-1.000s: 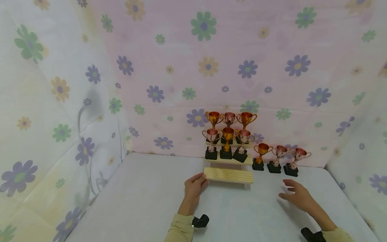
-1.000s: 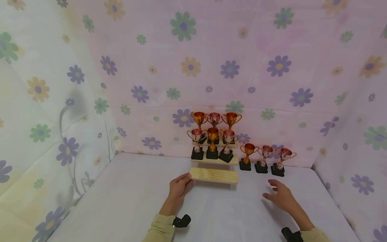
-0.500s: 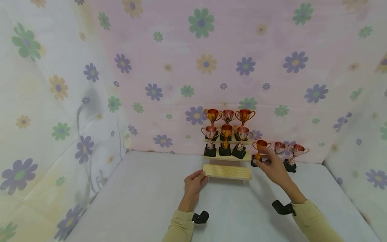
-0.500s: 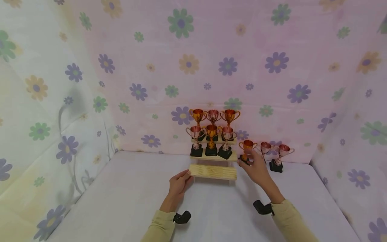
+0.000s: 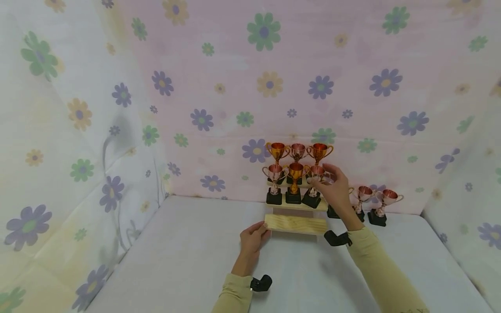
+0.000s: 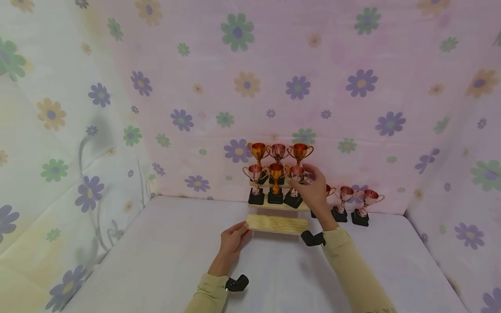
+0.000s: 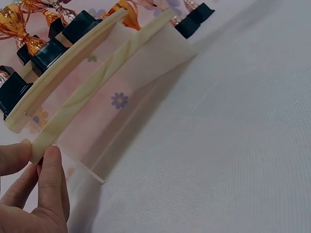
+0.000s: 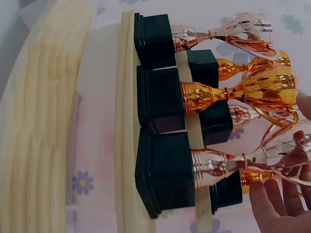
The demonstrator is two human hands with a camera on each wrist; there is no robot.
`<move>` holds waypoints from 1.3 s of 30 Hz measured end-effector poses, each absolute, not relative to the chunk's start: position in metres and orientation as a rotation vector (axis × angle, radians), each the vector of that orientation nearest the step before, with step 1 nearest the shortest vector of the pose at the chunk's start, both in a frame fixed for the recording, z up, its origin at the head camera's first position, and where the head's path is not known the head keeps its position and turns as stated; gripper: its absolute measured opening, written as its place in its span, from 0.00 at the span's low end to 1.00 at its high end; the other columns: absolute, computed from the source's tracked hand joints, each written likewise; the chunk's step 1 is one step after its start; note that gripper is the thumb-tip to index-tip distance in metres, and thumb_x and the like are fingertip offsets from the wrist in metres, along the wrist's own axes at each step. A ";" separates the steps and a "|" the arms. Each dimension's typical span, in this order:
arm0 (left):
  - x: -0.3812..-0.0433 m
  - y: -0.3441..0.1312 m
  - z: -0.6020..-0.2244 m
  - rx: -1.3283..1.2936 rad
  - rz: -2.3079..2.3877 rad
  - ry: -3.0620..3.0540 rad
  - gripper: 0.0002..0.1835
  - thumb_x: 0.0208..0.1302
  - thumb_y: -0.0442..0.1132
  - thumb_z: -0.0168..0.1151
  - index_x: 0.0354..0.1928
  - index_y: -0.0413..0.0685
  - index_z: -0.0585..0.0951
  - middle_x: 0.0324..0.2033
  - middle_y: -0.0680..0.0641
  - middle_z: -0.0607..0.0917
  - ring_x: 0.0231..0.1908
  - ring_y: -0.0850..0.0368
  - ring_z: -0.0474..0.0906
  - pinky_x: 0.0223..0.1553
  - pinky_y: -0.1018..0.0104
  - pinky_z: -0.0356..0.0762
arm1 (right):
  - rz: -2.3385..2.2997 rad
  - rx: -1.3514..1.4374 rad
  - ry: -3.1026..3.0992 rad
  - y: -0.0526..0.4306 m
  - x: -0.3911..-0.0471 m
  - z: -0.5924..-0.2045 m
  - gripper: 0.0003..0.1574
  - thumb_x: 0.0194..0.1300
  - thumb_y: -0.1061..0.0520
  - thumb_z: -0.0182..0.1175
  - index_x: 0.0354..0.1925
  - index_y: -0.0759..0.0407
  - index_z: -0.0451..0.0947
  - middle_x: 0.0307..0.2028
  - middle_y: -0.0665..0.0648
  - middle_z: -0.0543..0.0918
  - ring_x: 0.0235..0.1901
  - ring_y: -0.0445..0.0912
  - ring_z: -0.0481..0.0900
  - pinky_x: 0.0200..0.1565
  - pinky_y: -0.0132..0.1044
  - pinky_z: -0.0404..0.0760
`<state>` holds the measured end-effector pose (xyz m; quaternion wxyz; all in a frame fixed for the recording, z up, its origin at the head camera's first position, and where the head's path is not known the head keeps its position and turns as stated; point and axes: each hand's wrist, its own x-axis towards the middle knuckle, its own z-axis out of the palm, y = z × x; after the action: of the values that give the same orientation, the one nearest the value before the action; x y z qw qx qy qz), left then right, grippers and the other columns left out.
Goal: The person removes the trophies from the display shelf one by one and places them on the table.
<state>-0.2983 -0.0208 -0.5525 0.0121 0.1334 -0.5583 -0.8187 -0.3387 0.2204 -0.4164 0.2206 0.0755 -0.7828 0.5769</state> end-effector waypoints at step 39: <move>-0.303 -0.023 -0.558 0.413 -2.604 -1.723 0.17 0.69 0.28 0.63 0.57 0.24 0.79 0.50 0.32 0.84 0.39 0.57 0.85 0.46 0.65 0.88 | 1.626 0.082 -1.797 0.235 -0.316 -0.410 0.32 0.53 0.69 0.76 0.57 0.71 0.79 0.37 0.44 0.83 0.30 0.34 0.80 0.31 0.20 0.82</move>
<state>-0.3034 -0.0230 -0.5576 -0.0038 0.1310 -0.5471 -0.8267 -0.3162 0.2349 -0.4099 0.3508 0.0318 -0.6941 0.6279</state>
